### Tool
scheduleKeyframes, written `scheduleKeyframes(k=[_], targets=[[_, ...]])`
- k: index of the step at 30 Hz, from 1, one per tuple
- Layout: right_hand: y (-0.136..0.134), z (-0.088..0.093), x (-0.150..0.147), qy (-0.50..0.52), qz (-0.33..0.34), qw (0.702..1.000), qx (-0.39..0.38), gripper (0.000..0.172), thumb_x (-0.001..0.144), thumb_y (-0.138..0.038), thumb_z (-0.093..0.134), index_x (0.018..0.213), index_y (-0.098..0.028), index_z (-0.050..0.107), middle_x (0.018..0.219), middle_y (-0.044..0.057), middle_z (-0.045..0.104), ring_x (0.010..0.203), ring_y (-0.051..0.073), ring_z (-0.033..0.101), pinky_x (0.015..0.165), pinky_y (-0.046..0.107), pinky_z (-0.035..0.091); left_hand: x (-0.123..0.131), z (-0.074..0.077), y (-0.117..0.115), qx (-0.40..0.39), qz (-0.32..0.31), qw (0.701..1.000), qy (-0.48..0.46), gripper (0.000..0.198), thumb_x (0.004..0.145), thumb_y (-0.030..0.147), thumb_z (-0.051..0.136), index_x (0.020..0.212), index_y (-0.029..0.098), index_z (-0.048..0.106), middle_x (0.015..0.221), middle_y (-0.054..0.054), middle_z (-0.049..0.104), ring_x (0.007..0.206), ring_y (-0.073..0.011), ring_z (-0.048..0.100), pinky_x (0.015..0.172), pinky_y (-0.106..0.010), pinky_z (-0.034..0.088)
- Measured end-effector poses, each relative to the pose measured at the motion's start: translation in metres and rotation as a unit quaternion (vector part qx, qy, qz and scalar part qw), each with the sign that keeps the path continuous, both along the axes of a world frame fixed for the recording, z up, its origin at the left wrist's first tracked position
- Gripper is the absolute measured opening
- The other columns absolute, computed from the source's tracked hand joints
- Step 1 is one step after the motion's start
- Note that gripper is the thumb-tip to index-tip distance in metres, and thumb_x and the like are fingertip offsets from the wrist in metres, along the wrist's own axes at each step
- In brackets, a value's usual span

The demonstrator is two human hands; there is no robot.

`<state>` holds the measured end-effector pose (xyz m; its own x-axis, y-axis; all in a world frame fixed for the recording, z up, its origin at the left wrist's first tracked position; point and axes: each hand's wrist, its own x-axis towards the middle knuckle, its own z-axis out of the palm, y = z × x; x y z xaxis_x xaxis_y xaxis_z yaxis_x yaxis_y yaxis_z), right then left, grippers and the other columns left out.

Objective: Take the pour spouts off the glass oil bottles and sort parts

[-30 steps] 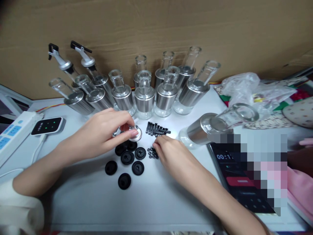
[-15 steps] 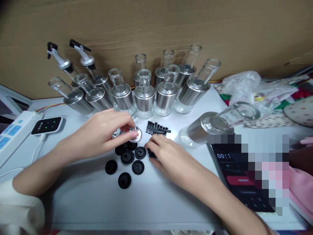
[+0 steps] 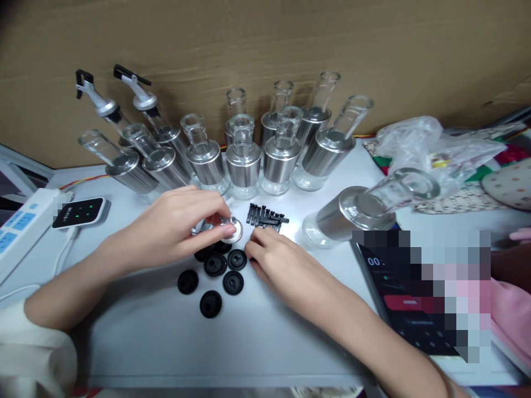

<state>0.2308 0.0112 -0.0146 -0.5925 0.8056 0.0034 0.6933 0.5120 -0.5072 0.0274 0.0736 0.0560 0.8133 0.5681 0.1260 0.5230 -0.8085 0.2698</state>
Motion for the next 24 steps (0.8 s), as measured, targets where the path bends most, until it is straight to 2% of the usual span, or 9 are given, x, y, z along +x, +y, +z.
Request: scheduleKeyframes(k=[5, 11, 18, 24], targets=[[0.001, 0.002, 0.003, -0.012, -0.002, 1.0, -0.009, 0.02, 0.092, -0.017, 0.043, 0.088, -0.019, 0.062, 0.093, 0.008, 0.061, 0.084, 0.018, 0.058, 0.074, 0.032, 0.046, 0.0, 0.001, 0.0, -0.003, 0.0, 1.0, 0.002, 0.03, 0.095, 0.037, 0.039, 0.086, 0.017, 0.059, 0.077, -0.001, 0.064, 0.071, -0.012, 0.057, 0.068, -0.026, 0.039], [0.001, 0.002, 0.013, -0.002, -0.023, 1.0, 0.004, 0.014, 0.086, -0.021, 0.054, 0.095, -0.021, 0.064, 0.095, 0.007, 0.061, 0.083, 0.019, 0.06, 0.077, 0.033, 0.047, 0.0, 0.001, 0.0, -0.003, 0.002, 1.0, 0.004, 0.029, 0.095, 0.037, 0.04, 0.085, 0.017, 0.059, 0.077, -0.001, 0.065, 0.07, -0.012, 0.057, 0.067, -0.025, 0.038], [0.004, -0.001, 0.029, -0.016, -0.024, 0.999, -0.042, 0.032, 0.078, -0.018, 0.06, 0.109, -0.024, 0.06, 0.108, 0.007, 0.059, 0.085, 0.019, 0.062, 0.074, 0.031, 0.049, 0.0, 0.001, 0.0, -0.006, 0.003, 1.0, 0.005, 0.029, 0.095, 0.036, 0.039, 0.085, 0.017, 0.059, 0.078, -0.001, 0.065, 0.07, -0.0118, 0.057, 0.067, -0.025, 0.039], [0.005, -0.002, 0.031, -0.01, -0.018, 0.996, -0.086, 0.031, 0.08, -0.016, 0.056, 0.11, -0.024, 0.058, 0.105, 0.007, 0.06, 0.08, 0.018, 0.063, 0.071, 0.03, 0.05, 0.001, 0.001, -0.001, -0.01, -0.004, 1.0, 0.01, 0.03, 0.095, 0.037, 0.038, 0.086, 0.017, 0.059, 0.078, -0.001, 0.066, 0.069, -0.0116, 0.056, 0.067, -0.025, 0.039]])
